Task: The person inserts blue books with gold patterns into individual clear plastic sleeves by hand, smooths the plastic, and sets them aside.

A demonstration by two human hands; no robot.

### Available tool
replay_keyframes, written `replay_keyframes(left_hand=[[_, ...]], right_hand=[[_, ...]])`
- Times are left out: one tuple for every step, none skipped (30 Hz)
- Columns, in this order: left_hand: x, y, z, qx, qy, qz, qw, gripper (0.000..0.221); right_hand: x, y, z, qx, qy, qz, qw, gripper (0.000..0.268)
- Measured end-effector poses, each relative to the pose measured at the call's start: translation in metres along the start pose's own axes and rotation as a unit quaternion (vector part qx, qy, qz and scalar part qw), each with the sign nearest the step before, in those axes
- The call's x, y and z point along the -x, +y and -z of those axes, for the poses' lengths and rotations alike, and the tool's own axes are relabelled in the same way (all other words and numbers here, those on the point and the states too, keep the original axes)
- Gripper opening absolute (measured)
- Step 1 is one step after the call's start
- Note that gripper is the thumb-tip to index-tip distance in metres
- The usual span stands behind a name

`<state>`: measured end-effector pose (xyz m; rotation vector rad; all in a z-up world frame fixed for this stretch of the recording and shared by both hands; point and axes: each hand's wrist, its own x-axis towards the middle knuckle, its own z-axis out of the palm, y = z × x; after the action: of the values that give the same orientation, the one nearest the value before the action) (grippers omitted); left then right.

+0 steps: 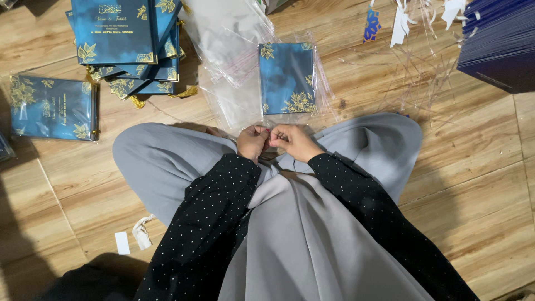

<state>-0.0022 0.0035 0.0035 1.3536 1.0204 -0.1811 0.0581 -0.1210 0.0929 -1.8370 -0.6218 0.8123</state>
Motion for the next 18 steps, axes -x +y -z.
replay_keyframes(left_hand=[[-0.004, -0.005, 0.000, -0.035, 0.007, -0.004, 0.999, 0.007], [-0.009, -0.009, 0.000, -0.069, 0.015, -0.008, 0.997, 0.006], [-0.007, -0.005, 0.000, -0.069, 0.016, -0.009, 0.997, 0.006], [-0.004, -0.003, -0.001, -0.039, 0.021, -0.010, 0.999, 0.007], [-0.001, 0.000, -0.001, -0.009, 0.025, -0.011, 1.000, 0.008], [-0.001, -0.001, -0.003, -0.009, 0.026, -0.011, 1.000, 0.008], [-0.001, -0.002, -0.004, -0.005, 0.024, -0.013, 1.000, 0.008], [-0.001, -0.003, -0.004, -0.002, 0.021, -0.016, 1.000, 0.007], [0.001, 0.000, -0.003, -0.002, 0.023, -0.015, 1.000, 0.007], [0.003, 0.004, -0.003, -0.008, 0.017, -0.006, 1.000, 0.009], [0.005, 0.008, -0.003, -0.014, 0.012, 0.003, 1.000, 0.011], [0.011, 0.013, -0.001, -0.014, 0.011, 0.003, 1.000, 0.011], [0.017, 0.019, 0.002, 0.012, -0.004, 0.018, 1.000, 0.010], [0.023, 0.025, 0.005, 0.038, -0.017, 0.033, 0.999, 0.010], [0.023, 0.026, 0.003, 0.038, -0.017, 0.033, 0.999, 0.010], [0.023, 0.026, 0.003, 0.058, -0.015, 0.042, 0.997, 0.011], [0.024, 0.025, 0.002, 0.077, -0.013, 0.051, 0.996, 0.011], [0.025, 0.027, 0.004, 0.077, -0.013, 0.053, 0.996, 0.011]], right_hand=[[0.001, -0.004, 0.002, 0.056, -0.012, 0.022, 0.998, 0.007], [0.000, -0.009, 0.003, 0.111, -0.025, 0.046, 0.992, 0.006], [0.002, -0.018, 0.005, 0.111, -0.025, 0.048, 0.992, 0.006], [0.004, -0.027, 0.006, 0.159, -0.026, 0.066, 0.985, 0.008], [0.006, -0.036, 0.007, 0.206, -0.027, 0.085, 0.974, 0.010], [0.007, -0.033, 0.007, 0.206, -0.028, 0.086, 0.974, 0.010], [0.009, -0.031, 0.007, 0.220, -0.027, 0.090, 0.971, 0.012], [0.011, -0.028, 0.007, 0.233, -0.026, 0.095, 0.968, 0.014], [0.014, -0.030, 0.007, 0.232, -0.028, 0.095, 0.968, 0.014], [0.017, -0.033, 0.008, 0.247, -0.019, 0.108, 0.963, 0.016], [0.020, -0.036, 0.010, 0.261, -0.010, 0.121, 0.958, 0.018], [0.026, -0.044, 0.013, 0.262, -0.010, 0.120, 0.957, 0.018], [0.032, -0.052, 0.017, 0.232, -0.007, 0.119, 0.965, 0.016], [0.037, -0.061, 0.020, 0.201, -0.006, 0.118, 0.972, 0.015], [0.047, -0.063, 0.034, 0.201, -0.006, 0.119, 0.972, 0.015], [0.058, -0.064, 0.048, 0.106, 0.030, 0.075, 0.991, 0.007], [0.068, -0.065, 0.062, 0.011, 0.066, 0.030, 0.997, 0.007], [0.084, -0.051, 0.113, 0.010, 0.065, 0.029, 0.997, 0.007]])
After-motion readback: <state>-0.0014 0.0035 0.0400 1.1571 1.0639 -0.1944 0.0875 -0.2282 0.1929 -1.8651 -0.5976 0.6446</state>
